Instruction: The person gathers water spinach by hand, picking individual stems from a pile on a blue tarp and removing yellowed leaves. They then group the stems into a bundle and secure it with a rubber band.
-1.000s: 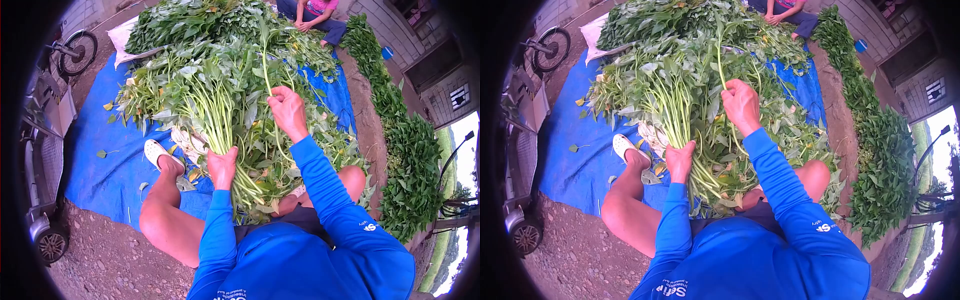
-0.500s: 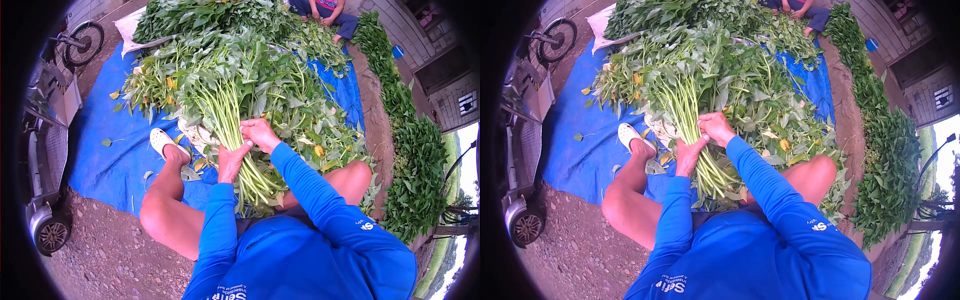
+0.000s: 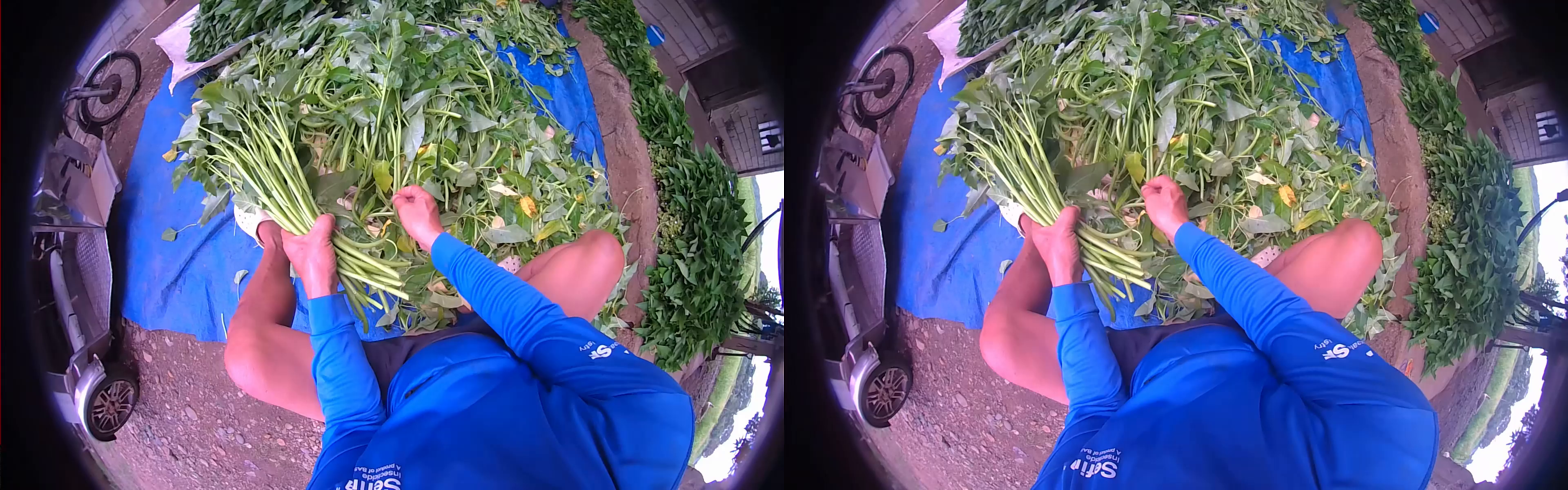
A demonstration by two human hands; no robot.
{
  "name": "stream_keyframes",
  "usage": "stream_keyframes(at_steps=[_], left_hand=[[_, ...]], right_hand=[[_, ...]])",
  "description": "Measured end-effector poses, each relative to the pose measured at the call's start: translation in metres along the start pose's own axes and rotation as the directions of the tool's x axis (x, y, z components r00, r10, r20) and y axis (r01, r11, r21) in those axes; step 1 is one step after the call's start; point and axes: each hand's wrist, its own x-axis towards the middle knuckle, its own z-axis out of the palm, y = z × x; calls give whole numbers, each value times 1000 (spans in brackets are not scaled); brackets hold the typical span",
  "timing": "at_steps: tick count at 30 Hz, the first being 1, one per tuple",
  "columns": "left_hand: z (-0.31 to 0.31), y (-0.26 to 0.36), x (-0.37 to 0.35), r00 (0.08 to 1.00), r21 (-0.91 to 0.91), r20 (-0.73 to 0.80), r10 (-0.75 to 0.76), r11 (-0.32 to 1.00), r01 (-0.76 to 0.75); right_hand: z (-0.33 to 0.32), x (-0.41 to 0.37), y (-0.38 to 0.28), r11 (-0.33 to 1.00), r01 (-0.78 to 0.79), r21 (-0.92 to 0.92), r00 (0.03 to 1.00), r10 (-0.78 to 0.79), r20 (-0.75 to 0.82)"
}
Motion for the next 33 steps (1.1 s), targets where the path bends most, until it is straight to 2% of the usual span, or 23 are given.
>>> stream_keyframes(at_steps=[1, 2, 5, 6, 9, 10, 12, 14, 17, 21, 23, 24, 25, 27, 30, 33], left_hand=[[-2, 10, 1, 999, -29, -42, 25, 999, -27], [-9, 5, 8, 999, -26, -46, 30, 999, -31], [-16, 9, 16, 998, -15, -56, 24, 1000, -25], [-15, 12, 17, 998, -11, -53, 21, 1000, -22], [-15, 16, 18, 999, -2, -34, -26, 1000, 26], [-13, 17, 16, 999, -4, -37, -30, 1000, 30], [-12, 20, 15, 999, -1, -18, -33, 999, 33], [-10, 23, 13, 1000, 6, -7, -17, 1000, 17], [-4, 36, 7, 999, 15, 29, -43, 999, 43], [8, 39, -2, 994, -47, 63, -87, 995, 90], [6, 23, 1, 988, -59, 113, -103, 992, 111], [8, 24, -1, 984, -57, 133, -118, 990, 127], [9, 25, -3, 979, -55, 154, -133, 988, 142], [11, 26, -8, 973, -53, 175, -149, 986, 161], [15, 25, -13, 972, -63, 188, -144, 985, 159], [16, 24, -14, 967, -40, 210, -142, 987, 154]], right_hand=[[2, 26, 30, 980, 89, -175, 992, -103, -69], [1, 23, 13, 989, 113, -97, 993, -116, -27], [26, 19, -20, 990, -133, 34, 963, 121, 243], [43, 21, -24, 941, -306, 143, 934, 267, 239], [79, 46, -26, 844, -494, 210, 862, 443, 248], [84, 45, -25, 831, -471, 296, 880, 419, 224], [85, 44, -23, 940, -310, 139, 949, 299, 95], [78, 46, -25, 990, -134, -52, 991, 133, -14], [32, 34, -27, 996, 60, 69, 998, -59, -24], [-51, 14, -58, 960, 27, 280, 1000, -24, -13], [-83, 8, -76, 964, 38, 263, 997, -21, -70], [-96, 8, -81, 980, 56, 191, 993, -34, -114], [-105, 6, -89, 985, 71, 155, 978, -38, -206], [-124, 18, -87, 967, 236, 102, 939, -199, -282], [-154, 22, -97, 985, 153, 85, 943, -120, -310], [-159, 2, -130, 937, 200, 286, 918, -77, -389]])
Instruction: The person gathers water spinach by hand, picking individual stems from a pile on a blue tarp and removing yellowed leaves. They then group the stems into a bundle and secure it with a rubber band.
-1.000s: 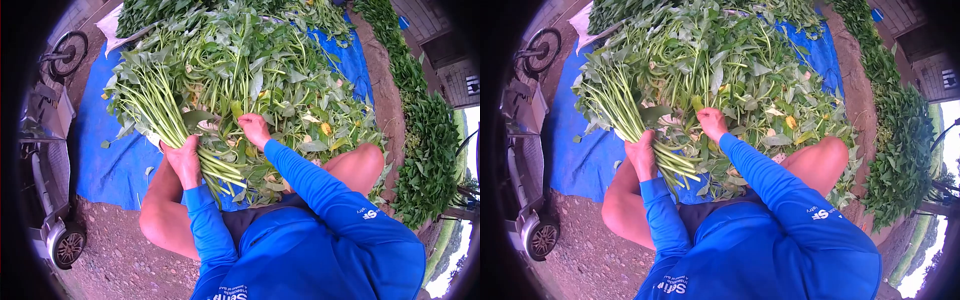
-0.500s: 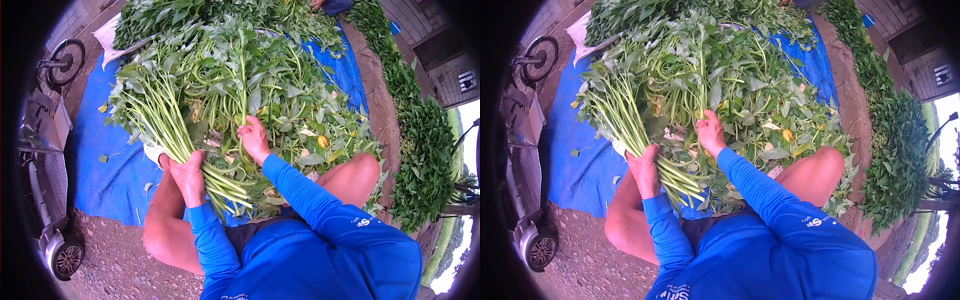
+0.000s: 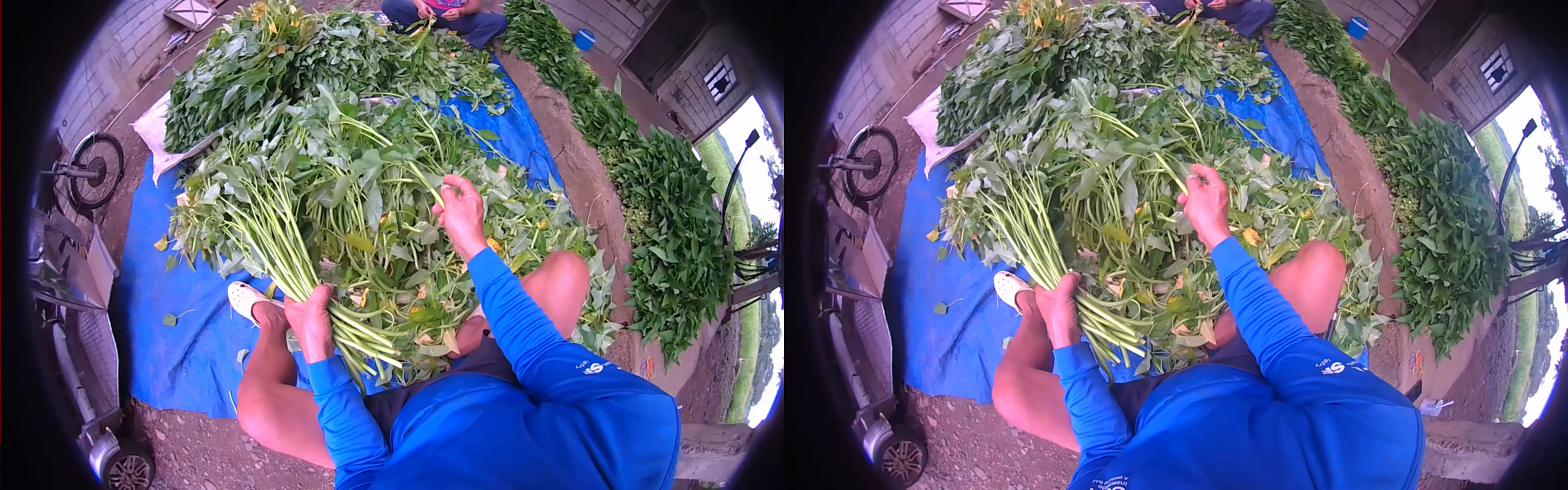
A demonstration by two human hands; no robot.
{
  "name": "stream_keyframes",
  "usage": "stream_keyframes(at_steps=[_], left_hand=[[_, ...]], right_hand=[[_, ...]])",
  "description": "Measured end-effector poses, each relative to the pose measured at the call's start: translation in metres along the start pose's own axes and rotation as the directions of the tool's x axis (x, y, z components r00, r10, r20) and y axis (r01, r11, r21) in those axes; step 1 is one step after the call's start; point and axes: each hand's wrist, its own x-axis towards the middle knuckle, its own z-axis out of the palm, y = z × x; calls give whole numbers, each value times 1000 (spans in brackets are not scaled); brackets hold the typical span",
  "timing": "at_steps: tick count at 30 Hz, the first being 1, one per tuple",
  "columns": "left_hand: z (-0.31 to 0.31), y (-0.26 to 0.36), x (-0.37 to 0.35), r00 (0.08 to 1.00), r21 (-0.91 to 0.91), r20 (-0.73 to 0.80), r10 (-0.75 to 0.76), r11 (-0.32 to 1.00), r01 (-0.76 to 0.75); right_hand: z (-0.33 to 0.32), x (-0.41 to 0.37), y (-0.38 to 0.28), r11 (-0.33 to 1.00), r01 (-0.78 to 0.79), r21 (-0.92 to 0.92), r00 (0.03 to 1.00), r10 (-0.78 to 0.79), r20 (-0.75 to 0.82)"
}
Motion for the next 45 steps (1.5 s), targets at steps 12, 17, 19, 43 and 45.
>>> stream_keyframes(at_steps=[12, 17, 19, 43, 45], left_hand=[[4, -2, 0, 998, -57, 64, -4, 998, 7], [4, -8, 2, 996, -81, 87, -24, 996, 31], [10, -7, 0, 993, -113, 113, -34, 992, 47], [24, -119, 23, 781, -533, 513, -356, 581, 615], [35, -122, 13, 910, -588, 315, -271, 696, 411]], right_hand=[[-24, 24, -3, 986, -163, -44, 960, 168, 222], [-29, 11, -4, 965, -245, 93, 893, 187, 411], [-21, -3, -10, 975, -159, 154, 933, 98, 346], [61, -114, 107, 917, 145, -372, 868, 63, 493], [61, -120, 113, 926, 136, -353, 887, 46, 460]])
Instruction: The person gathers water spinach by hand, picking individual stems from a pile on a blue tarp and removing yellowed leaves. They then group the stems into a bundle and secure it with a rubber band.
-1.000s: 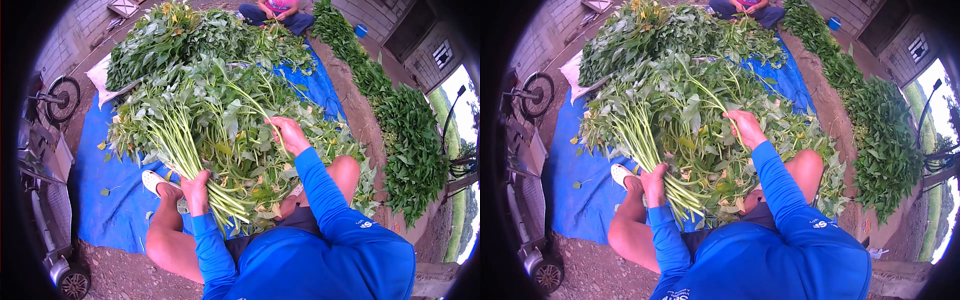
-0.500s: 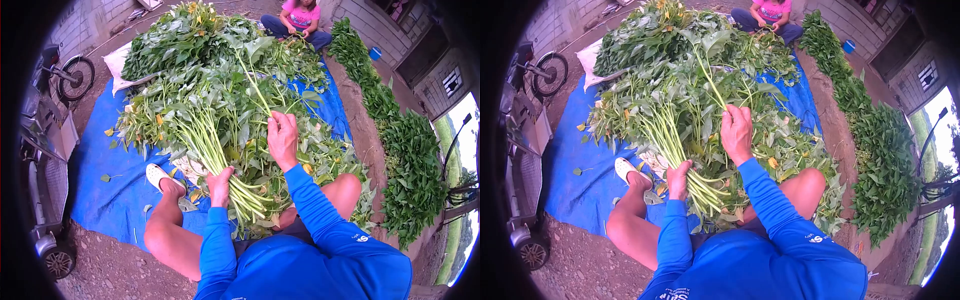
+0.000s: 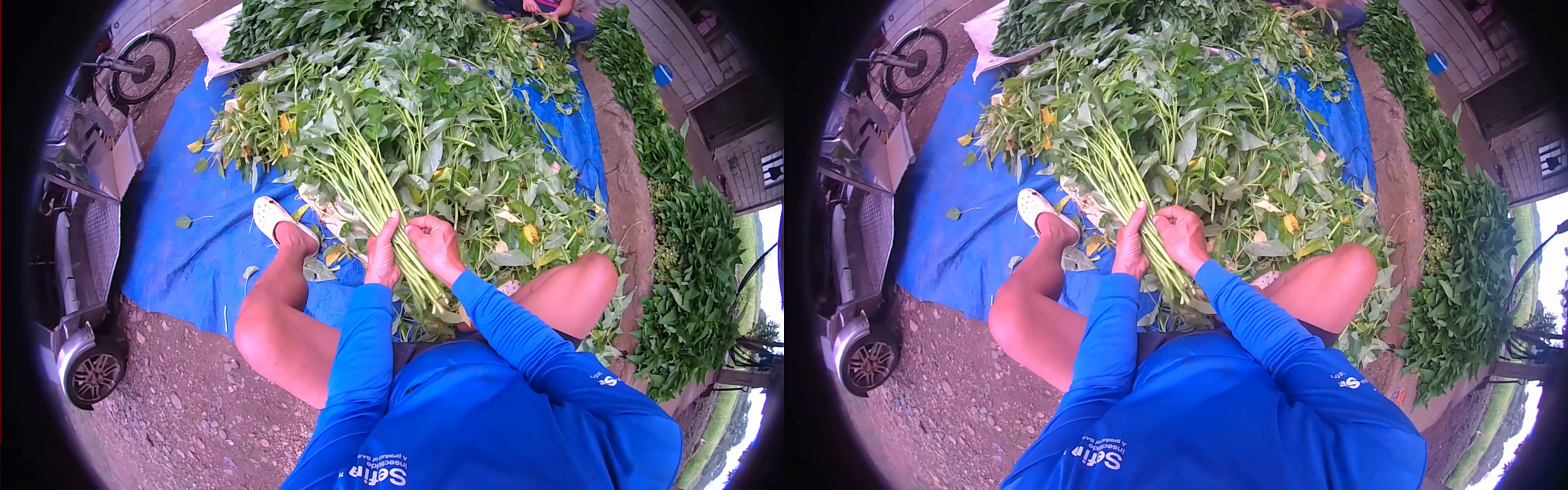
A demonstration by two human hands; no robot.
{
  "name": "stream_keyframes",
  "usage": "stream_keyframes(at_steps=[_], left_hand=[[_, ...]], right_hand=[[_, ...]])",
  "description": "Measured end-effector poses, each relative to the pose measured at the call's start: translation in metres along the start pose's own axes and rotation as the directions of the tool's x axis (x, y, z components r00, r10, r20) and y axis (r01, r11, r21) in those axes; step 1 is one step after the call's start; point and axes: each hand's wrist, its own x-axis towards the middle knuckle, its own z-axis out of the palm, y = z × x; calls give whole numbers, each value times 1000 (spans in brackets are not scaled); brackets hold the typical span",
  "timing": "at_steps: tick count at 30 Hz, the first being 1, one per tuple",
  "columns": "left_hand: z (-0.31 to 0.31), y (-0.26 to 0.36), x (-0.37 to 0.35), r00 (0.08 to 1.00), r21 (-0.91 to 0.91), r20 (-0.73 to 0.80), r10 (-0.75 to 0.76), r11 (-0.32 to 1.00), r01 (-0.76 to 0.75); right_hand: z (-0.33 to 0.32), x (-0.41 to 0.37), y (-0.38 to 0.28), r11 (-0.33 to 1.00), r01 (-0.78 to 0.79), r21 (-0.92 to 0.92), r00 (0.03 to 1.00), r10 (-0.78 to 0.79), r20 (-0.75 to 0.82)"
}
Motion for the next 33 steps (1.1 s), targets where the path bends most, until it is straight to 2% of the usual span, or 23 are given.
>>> stream_keyframes(at_steps=[1, 2, 4, 6, 8, 11, 15, 16, 20, 23, 25, 27, 29, 31, 33], left_hand=[[8, -5, -7, 981, 74, -64, 185, 981, -180], [18, -8, -12, 954, 172, -112, 279, 951, -258], [10, -5, -8, 990, 195, -94, 104, 977, -84], [5, 5, -7, 992, 239, -121, -36, 969, 64], [12, 10, -11, 990, 262, -138, 34, 965, 3], [26, 20, -20, 982, 330, -139, 131, 941, -79], [36, 24, -19, 973, 353, -121, 198, 924, -144], [43, 26, -21, 971, 354, -103, 217, 920, -168], [55, 40, -28, 957, 394, -61, 282, 888, -236], [53, 59, -29, 964, 394, -37, 263, 891, -228], [55, 71, -35, 964, 382, -44, 263, 896, -227], [52, 77, -36, 968, 369, -12, 251, 901, -229], [54, 77, -38, 969, 376, 29, 247, 895, -240], [57, 74, -43, 970, 382, 18, 244, 894, -233], [62, 74, -44, 966, 396, 32, 257, 884, -249]], right_hand=[[2, -2, 5, 1000, -1, 18, 1000, 1, 17], [5, -1, 9, 999, 2, 40, 999, -4, 34], [9, -9, 9, 1000, 17, 22, 998, -18, 62], [8, -14, 6, 991, 130, -25, 989, -128, 71], [-3, -20, -3, 964, 237, -117, 970, -227, 90], [-35, -36, -47, 821, 321, -473, 943, -230, 241], [-42, -46, -49, 705, 513, -490, 858, -444, 260], [-45, -49, -53, 713, 523, -467, 850, -480, 219], [-81, -58, -71, 716, 516, -471, 853, -482, 201], [-123, -58, -76, 878, 326, -350, 945, -316, 87], [-166, -38, -56, 940, 89, -329, 978, -145, -151], [-194, -33, -51, 869, 114, -482, 963, -215, -159], [-200, -35, -50, 889, 198, -412, 970, -237, -46], [-171, -61, -63, 967, 247, -62, 954, -232, 189], [-149, -79, -84, 998, 3, -66, 899, 26, 438]])
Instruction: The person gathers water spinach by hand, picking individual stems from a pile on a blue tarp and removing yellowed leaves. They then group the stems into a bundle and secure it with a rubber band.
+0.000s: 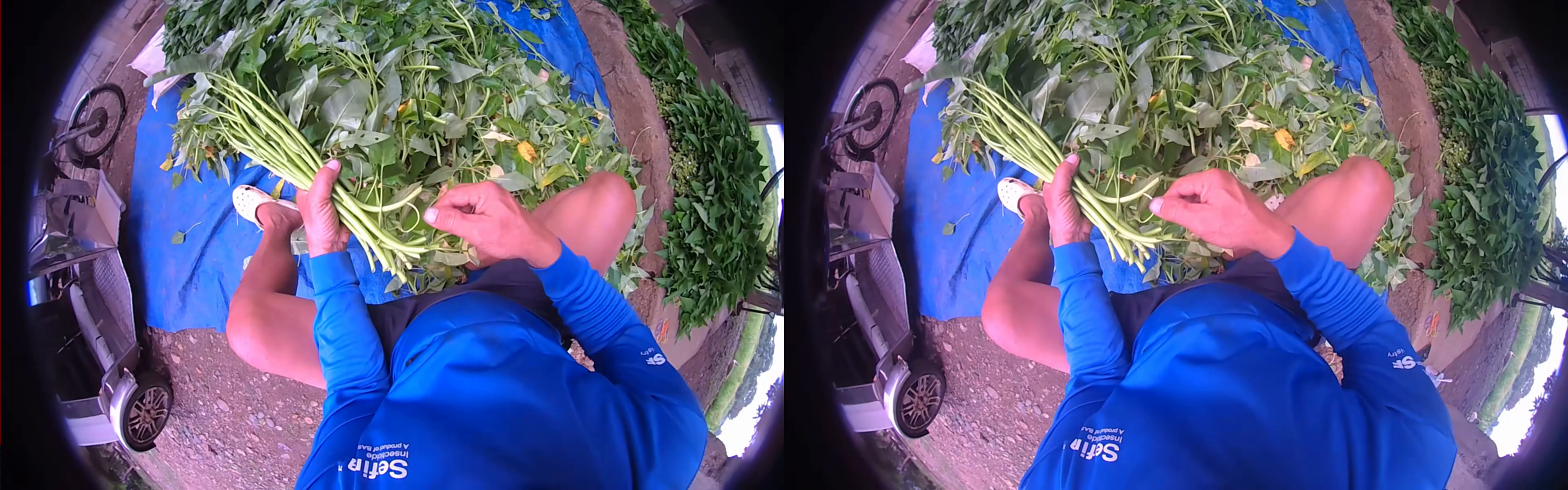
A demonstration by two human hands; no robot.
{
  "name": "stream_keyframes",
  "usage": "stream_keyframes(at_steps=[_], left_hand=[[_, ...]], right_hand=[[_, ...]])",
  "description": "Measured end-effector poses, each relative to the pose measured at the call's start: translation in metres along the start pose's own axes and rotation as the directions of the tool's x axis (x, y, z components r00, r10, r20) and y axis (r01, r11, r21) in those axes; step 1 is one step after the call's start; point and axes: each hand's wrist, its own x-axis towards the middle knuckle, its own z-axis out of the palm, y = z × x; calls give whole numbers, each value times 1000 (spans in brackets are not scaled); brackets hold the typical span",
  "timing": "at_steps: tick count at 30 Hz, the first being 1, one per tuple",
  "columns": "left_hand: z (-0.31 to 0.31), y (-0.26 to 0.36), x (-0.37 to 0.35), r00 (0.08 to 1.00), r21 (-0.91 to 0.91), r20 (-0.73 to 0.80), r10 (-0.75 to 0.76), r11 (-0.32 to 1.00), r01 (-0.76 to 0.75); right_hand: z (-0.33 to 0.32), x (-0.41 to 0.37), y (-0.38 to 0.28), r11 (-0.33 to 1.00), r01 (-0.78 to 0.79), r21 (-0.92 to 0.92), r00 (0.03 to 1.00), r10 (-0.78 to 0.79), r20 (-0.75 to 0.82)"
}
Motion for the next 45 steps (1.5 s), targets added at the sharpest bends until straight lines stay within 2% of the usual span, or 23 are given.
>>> stream_keyframes(at_steps=[3, 6, 7, 10, 11, 14, 18, 19, 22, 23, 26, 28, 30, 31, 34, 35, 38, 39, 42, 44, 45], left_hand=[[0, -1, -2, 999, -10, 32, 23, 1000, -22], [2, 1, -6, 999, -16, 40, 27, 1000, -26], [4, 2, -8, 999, -30, 40, 32, 999, -31], [-1, 0, -3, 997, -48, 55, 51, 998, -48], [-6, -2, -1, 997, -57, 62, 43, 998, -39], [-6, 0, -3, 997, -74, 77, 32, 997, -27], [-10, -1, -2, 998, -89, 63, 21, 996, -15], [-11, -2, -1, 998, -101, 53, 20, 995, -14], [-20, -3, 6, 996, -131, 74, 45, 991, -35], [-24, -3, 8, 996, -140, 82, 39, 990, -27], [-26, -1, 5, 994, -200, 111, -12, 979, 34], [-26, -2, 5, 987, -202, 154, -49, 976, 80], [-18, 1, -4, 983, -239, 172, -69, 965, 110], [-17, 1, -4, 982, -236, 177, -65, 966, 107], [-16, 1, -8, 984, -207, 173, -40, 975, 76], [-15, 3, -10, 985, -179, 171, -19, 983, 50], [-18, 3, -8, 988, -131, 156, 15, 991, 5], [-17, 4, -8, 990, -129, 139, 21, 992, -3], [-14, 5, 1, 997, -129, 63, 52, 991, -44], [-24, -1, 12, 996, -122, 43, 75, 990, -69], [-25, 0, 13, 997, -144, 27, 75, 987, -70]], right_hand=[[32, 7, 19, 951, 108, -290, 993, -117, -14], [40, 17, 21, 985, -134, -108, 969, 107, -224], [42, 24, 30, 990, -123, -66, 963, 103, -249], [46, 34, 38, 944, 28, 327, 975, 46, -217], [42, 33, 39, 914, -85, 396, 979, 150, -136], [42, 36, 38, 753, -235, 614, 961, 275, 30], [37, 30, 48, 617, -346, 707, 938, 204, 280], [32, 25, 45, 625, -378, 684, 923, 195, 332], [13, 14, 47, 776, -277, 567, 947, 120, 298], [7, 10, 44, 857, -193, 477, 979, 134, 155], [-2, 26, 27, 906, -62, 418, 994, 96, -59], [0, 41, 25, 965, 96, 244, 994, -106, 26], [3, 59, 20, 964, 247, 98, 953, -260, 157], [1, 61, 12, 984, 176, -21, 958, -166, 235], [3, 68, 10, 984, 104, -144, 933, -46, 358], [6, 67, 20, 988, 142, -53, 930, -115, 348], [3, 50, 34, 988, 56, -141, 985, -32, 167], [-3, 40, 32, 985, -124, -121, 977, 142, 156], [-14, 8, 66, 964, -128, -235, 974, 166, 151], [-30, -21, 64, 987, -103, -125, 990, 114, 84], [-47, -28, 56, 965, -183, -188, 982, 189, 18]])
